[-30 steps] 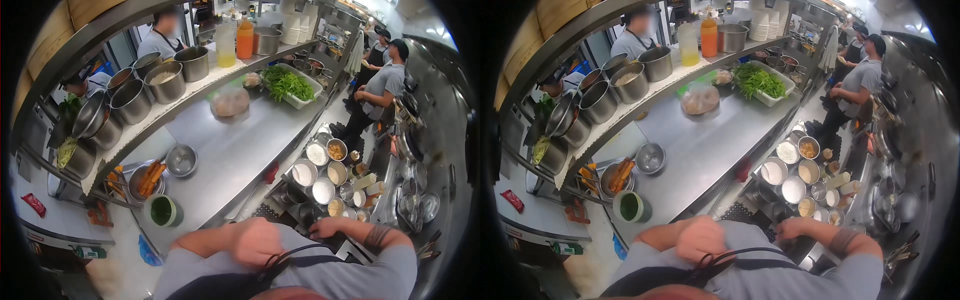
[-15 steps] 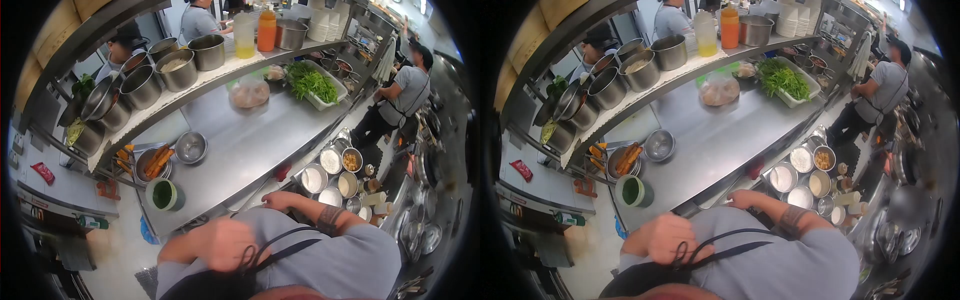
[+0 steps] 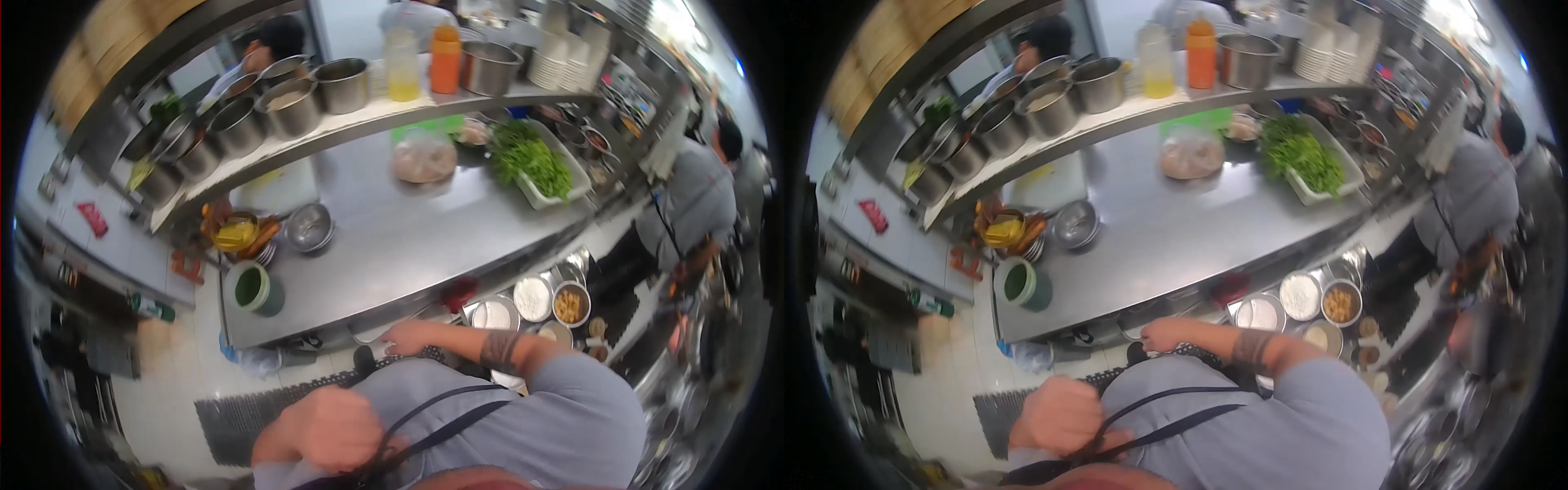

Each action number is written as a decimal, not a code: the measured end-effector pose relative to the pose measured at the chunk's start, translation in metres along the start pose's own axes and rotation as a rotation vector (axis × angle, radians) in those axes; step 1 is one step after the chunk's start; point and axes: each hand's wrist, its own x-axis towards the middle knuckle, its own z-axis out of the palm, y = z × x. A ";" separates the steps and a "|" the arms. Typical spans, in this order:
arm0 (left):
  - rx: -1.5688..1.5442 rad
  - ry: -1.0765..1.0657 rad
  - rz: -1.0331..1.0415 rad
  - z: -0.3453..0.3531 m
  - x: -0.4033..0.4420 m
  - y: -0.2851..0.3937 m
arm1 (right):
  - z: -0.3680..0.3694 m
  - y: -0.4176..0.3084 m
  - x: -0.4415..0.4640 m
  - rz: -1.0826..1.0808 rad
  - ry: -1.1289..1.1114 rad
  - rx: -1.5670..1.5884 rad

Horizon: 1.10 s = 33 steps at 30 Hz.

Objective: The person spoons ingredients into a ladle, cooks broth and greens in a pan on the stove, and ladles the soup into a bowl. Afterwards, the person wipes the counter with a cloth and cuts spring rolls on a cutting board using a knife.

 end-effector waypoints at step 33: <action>-0.067 -0.367 -1.504 0.063 -0.264 -0.069 | 0.100 0.064 0.008 0.372 0.106 0.420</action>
